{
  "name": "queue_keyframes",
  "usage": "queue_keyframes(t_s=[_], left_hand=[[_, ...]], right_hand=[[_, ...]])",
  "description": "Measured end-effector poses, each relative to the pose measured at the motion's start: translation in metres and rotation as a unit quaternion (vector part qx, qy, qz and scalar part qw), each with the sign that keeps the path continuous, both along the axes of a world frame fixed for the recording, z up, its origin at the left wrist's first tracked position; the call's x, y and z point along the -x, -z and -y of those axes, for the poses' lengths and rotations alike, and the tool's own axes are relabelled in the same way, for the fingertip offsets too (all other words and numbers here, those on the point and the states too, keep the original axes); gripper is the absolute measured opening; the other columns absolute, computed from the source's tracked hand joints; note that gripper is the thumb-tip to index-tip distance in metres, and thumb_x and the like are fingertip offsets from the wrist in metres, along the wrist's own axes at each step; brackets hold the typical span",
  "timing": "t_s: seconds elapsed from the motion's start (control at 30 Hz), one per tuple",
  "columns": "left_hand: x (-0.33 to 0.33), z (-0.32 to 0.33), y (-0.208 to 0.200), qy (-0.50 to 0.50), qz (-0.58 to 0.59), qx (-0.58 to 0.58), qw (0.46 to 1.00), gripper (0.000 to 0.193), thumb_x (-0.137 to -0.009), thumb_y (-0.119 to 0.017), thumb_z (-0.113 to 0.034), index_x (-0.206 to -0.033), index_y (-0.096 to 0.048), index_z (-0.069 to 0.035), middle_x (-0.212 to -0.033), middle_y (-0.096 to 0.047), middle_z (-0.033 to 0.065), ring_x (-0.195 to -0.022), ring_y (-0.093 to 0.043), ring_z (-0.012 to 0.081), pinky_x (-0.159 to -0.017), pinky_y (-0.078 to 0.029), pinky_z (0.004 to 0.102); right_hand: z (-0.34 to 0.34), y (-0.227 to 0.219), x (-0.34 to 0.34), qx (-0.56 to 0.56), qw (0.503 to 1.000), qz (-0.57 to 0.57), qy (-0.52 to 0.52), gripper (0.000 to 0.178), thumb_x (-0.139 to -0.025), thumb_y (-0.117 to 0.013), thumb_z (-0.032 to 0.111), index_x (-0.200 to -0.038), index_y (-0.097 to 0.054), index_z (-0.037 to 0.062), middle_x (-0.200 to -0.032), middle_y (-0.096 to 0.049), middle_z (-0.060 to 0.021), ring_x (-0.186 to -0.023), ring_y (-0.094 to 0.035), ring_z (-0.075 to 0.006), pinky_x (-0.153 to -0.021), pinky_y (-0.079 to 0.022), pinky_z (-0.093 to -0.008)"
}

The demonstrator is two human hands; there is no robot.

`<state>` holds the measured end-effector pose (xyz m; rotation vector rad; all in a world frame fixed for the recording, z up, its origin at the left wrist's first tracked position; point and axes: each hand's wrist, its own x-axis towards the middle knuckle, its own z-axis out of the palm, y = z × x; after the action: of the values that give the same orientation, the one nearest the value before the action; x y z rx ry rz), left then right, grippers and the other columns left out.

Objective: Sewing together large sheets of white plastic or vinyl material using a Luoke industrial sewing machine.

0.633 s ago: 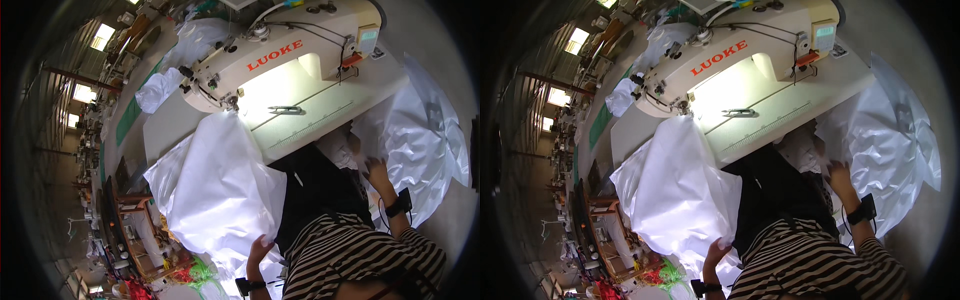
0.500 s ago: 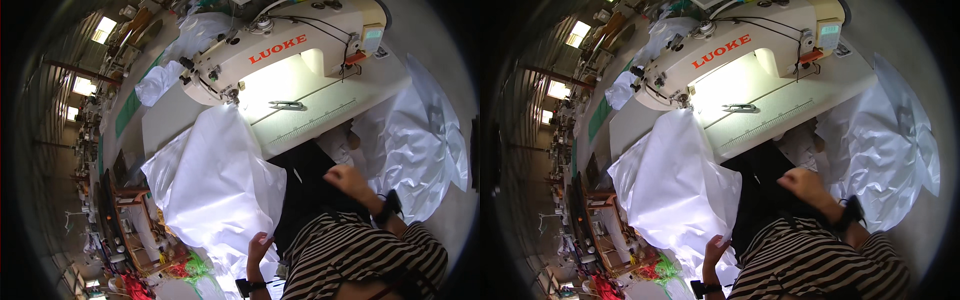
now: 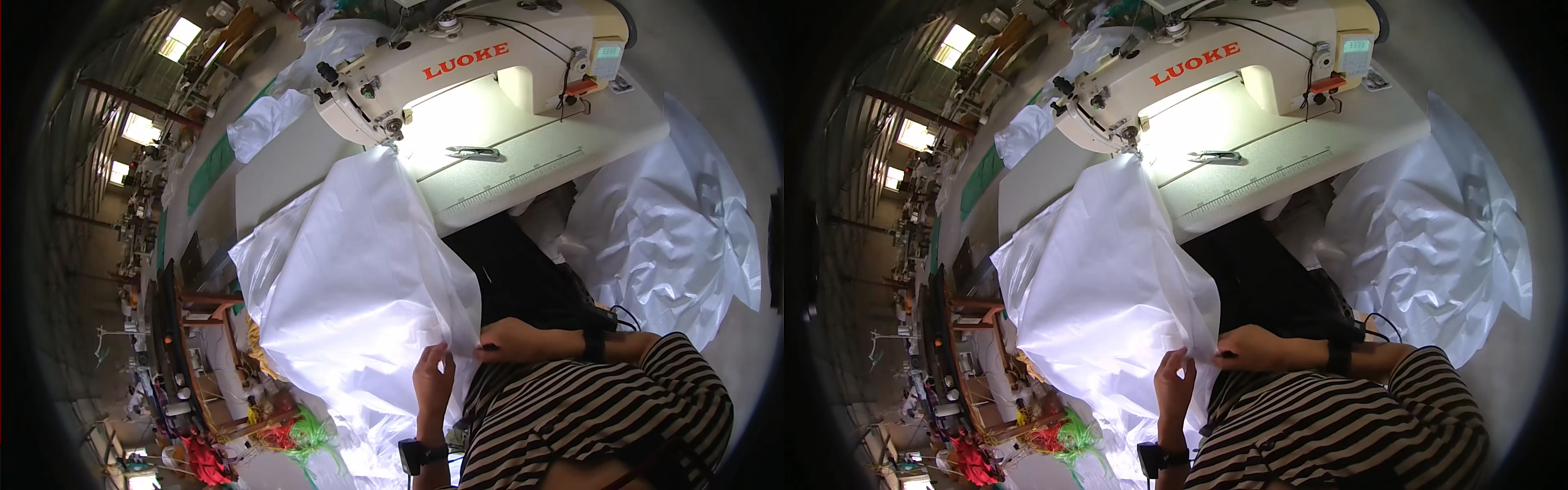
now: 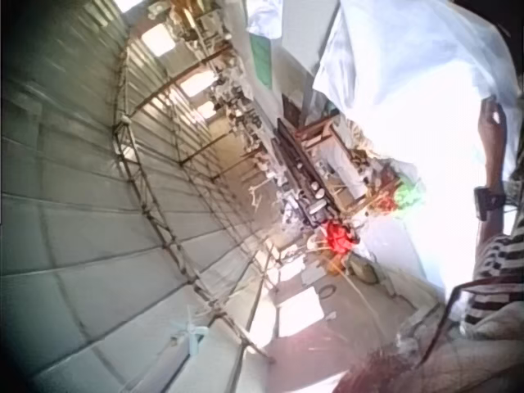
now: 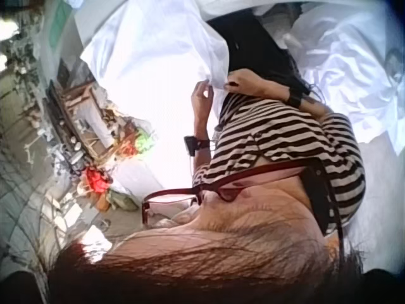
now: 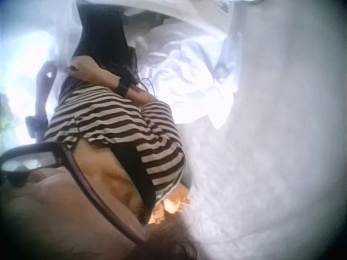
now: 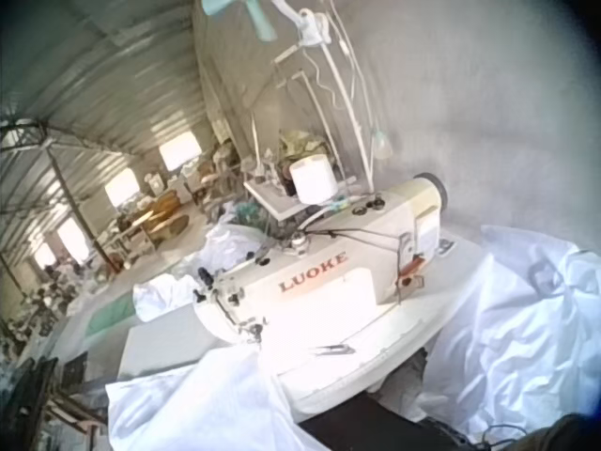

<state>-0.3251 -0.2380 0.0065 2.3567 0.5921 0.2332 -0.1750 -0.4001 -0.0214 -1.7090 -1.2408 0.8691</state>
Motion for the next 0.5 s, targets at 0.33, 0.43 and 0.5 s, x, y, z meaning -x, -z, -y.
queue_keyframes(t_s=[0.33,0.43,0.5], left_hand=[[0.015,0.025,-0.065,0.071,0.073,-0.080,0.992,0.012,-0.083,-0.064,0.005,-0.096,-0.066,0.003,-0.086,-0.068,0.0151,-0.070,-0.068,0.0260,-0.060,-0.052,0.0335],[0.015,0.023,-0.057,0.020,0.093,0.245,0.965,0.012,-0.093,-0.059,-0.001,-0.103,-0.065,0.003,-0.091,-0.066,0.0089,-0.077,-0.062,0.0128,-0.064,-0.050,0.0242],[0.015,0.023,-0.056,-0.002,0.046,0.308,0.950,0.013,-0.094,-0.059,-0.003,-0.105,-0.064,0.003,-0.089,-0.065,0.0078,-0.077,-0.061,0.0112,-0.064,-0.050,0.0240]], right_hand=[[0.007,-0.062,0.031,-0.152,0.982,0.055,-0.098,0.023,-0.092,-0.061,0.026,-0.087,-0.060,0.0043,-0.083,-0.063,-0.0118,-0.070,-0.065,-0.0338,-0.062,-0.052,-0.0411],[0.006,-0.066,0.037,-0.160,0.980,0.074,-0.087,0.019,-0.090,-0.066,0.025,-0.089,-0.061,0.0066,-0.083,-0.063,-0.0096,-0.069,-0.065,-0.0328,-0.058,-0.052,-0.0406],[0.007,-0.064,0.033,-0.162,0.975,0.091,-0.121,0.021,-0.091,-0.064,0.025,-0.089,-0.059,0.0050,-0.084,-0.062,-0.0130,-0.074,-0.065,-0.0344,-0.062,-0.052,-0.0411]])
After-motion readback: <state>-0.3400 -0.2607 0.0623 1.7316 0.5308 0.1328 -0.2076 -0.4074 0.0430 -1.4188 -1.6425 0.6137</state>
